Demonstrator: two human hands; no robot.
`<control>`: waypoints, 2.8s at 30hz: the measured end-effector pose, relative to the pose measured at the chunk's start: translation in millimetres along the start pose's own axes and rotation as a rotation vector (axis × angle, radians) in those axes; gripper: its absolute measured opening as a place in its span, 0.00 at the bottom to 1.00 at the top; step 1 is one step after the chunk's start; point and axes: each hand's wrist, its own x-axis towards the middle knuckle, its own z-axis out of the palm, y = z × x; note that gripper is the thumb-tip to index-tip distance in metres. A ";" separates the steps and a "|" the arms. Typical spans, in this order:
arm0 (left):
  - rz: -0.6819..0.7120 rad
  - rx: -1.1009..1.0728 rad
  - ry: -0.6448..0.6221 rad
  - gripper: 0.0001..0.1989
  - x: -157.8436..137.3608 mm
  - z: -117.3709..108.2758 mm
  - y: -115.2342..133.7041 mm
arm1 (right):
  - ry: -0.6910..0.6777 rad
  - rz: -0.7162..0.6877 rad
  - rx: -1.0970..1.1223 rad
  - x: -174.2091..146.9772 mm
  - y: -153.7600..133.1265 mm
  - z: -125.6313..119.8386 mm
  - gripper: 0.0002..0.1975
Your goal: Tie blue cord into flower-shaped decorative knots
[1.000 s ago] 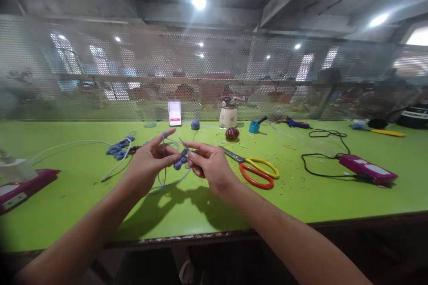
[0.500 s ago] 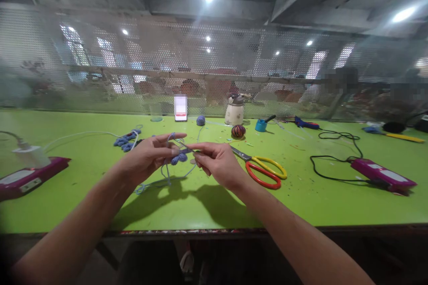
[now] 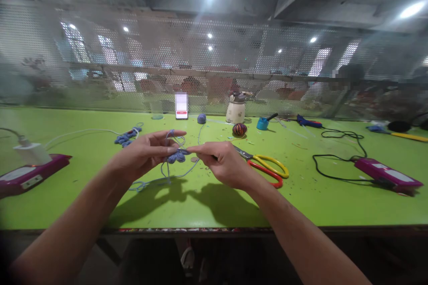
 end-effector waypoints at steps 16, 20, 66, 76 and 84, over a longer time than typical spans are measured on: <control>0.048 0.274 0.004 0.20 4.7 -0.9 -6.8 | -0.160 -0.092 -0.336 -2.5 4.1 -4.4 0.20; 0.044 0.286 0.012 0.20 4.9 1.1 -7.0 | -0.171 -0.064 -0.373 -1.9 2.6 -3.0 0.20; 0.054 0.060 0.129 0.16 8.2 -7.3 -1.5 | 0.047 -0.104 -0.551 -9.4 4.0 23.5 0.25; 0.070 0.104 0.086 0.08 8.8 -5.4 -4.0 | 0.037 0.229 0.274 -2.2 -0.6 20.5 0.19; 0.110 0.125 0.037 0.36 3.7 2.3 -3.7 | 0.082 0.403 0.540 -0.7 2.1 23.1 0.19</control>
